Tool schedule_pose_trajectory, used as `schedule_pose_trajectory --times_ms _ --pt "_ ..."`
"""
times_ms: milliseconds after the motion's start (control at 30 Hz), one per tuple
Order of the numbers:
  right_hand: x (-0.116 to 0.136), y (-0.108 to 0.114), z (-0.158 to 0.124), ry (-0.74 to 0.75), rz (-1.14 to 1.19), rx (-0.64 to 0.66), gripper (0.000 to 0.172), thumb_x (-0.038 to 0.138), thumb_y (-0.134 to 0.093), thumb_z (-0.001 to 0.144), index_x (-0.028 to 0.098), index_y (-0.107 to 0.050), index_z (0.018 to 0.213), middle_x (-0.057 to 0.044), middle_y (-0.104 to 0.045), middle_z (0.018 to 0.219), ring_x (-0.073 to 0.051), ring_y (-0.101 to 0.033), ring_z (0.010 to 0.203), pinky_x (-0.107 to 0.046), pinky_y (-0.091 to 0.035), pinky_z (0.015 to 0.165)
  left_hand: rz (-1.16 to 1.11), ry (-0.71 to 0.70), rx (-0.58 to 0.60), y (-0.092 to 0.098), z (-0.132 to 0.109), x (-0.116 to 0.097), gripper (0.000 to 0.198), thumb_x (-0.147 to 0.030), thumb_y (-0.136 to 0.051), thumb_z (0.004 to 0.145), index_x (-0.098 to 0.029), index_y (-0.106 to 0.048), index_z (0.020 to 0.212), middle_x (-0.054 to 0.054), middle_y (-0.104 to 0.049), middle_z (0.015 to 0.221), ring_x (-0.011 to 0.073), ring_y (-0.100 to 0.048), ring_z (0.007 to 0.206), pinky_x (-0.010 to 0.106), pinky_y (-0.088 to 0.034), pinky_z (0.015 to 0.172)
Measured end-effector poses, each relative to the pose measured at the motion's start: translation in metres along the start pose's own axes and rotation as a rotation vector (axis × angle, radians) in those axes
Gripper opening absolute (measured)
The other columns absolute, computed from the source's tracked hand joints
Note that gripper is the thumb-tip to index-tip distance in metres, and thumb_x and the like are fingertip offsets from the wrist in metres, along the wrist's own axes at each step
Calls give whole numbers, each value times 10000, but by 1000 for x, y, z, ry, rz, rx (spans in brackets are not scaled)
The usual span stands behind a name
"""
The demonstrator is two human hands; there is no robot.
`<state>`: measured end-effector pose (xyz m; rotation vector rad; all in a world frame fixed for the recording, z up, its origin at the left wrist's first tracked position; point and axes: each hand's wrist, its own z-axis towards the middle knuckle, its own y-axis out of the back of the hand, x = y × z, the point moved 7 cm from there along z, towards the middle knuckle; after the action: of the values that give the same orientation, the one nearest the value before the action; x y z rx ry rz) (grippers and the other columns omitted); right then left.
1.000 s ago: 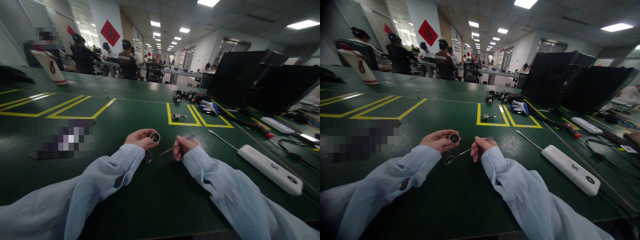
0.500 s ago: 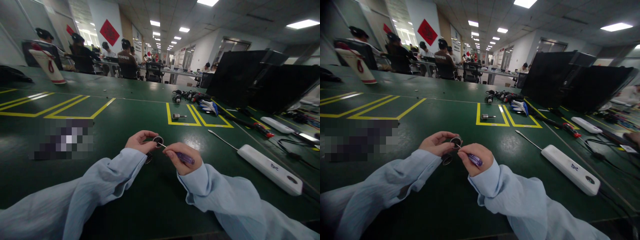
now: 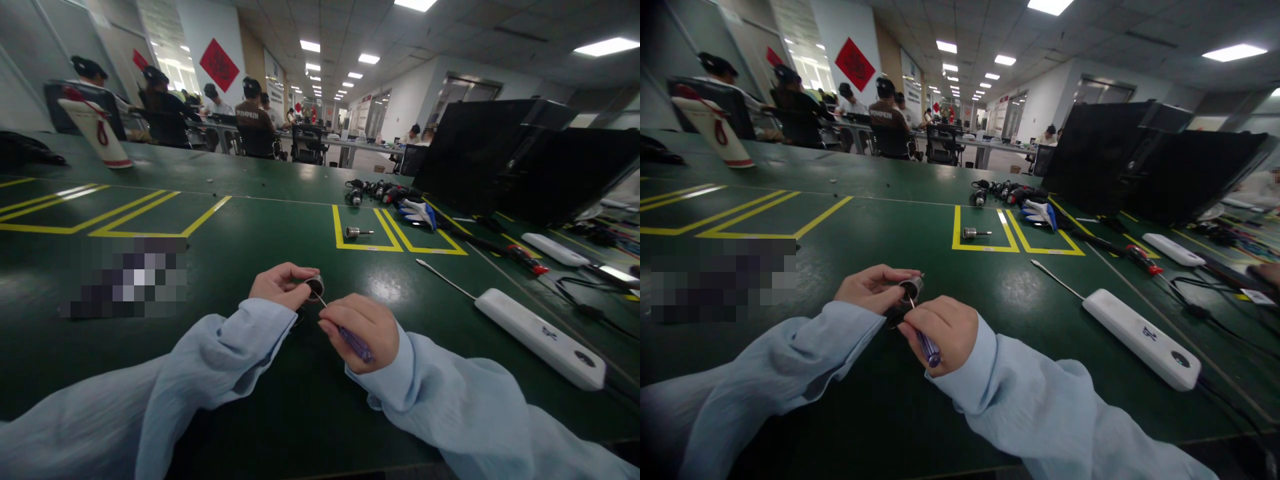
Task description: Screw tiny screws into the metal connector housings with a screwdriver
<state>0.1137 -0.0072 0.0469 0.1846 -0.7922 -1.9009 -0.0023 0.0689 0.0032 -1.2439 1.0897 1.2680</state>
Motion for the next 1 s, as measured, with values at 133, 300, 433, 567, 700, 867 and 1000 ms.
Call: schedule_pose_trajectory --times_ms 133,300,433,567,700,867,1000 --pt "-3 3 0 -64 36 -31 83 120 -510 757 102 -583 791 -96 -657 713 -133 -584 634 -246 -491 606 -20 -28 28 -2 -1 -2 98 -79 -585 504 -119 -606 590 52 -690 786 130 -635 560 220 -542 528" --pt "-5 3 -1 -94 56 -43 91 140 -493 769 135 -578 798 -78 -661 721 -129 -592 638 -246 -495 608 -34 -34 24 -1 0 -1 79 -95 -603 508 -114 -604 585 49 -691 760 125 -635 562 204 -539 518" --pt "-6 4 -2 -118 67 -45 93 145 -486 770 164 -572 799 -54 -662 715 -122 -594 625 -244 -493 601 -59 -3 23 -1 2 3 81 -102 -608 505 -120 -584 580 37 -690 729 129 -631 539 222 -540 504" --pt "-6 5 -3 -118 70 -44 91 138 -489 766 158 -573 797 -58 -662 716 -122 -594 630 -244 -492 603 -70 1 24 -1 3 5 93 -112 -622 504 -122 -578 585 35 -690 729 134 -629 523 239 -543 494" --pt "-6 3 -3 -111 72 -44 86 130 -501 760 143 -576 800 -68 -661 714 -124 -592 633 -246 -489 605 -69 0 24 -1 4 6 93 -116 -630 506 -113 -579 584 47 -689 733 136 -629 517 232 -542 484" --pt "-9 4 -4 -132 77 -67 82 123 -507 754 137 -582 784 -72 -661 707 -122 -591 626 -242 -489 602 -102 -17 47 -3 3 6 106 -112 -635 505 -113 -573 590 50 -688 753 139 -637 548 233 -547 501" --pt "-9 6 -4 -127 71 -64 84 109 -516 744 114 -593 777 -84 -659 703 -127 -591 625 -243 -487 598 -106 0 51 -2 3 7 116 -102 -632 506 -113 -578 608 54 -688 779 140 -639 562 236 -547 511"
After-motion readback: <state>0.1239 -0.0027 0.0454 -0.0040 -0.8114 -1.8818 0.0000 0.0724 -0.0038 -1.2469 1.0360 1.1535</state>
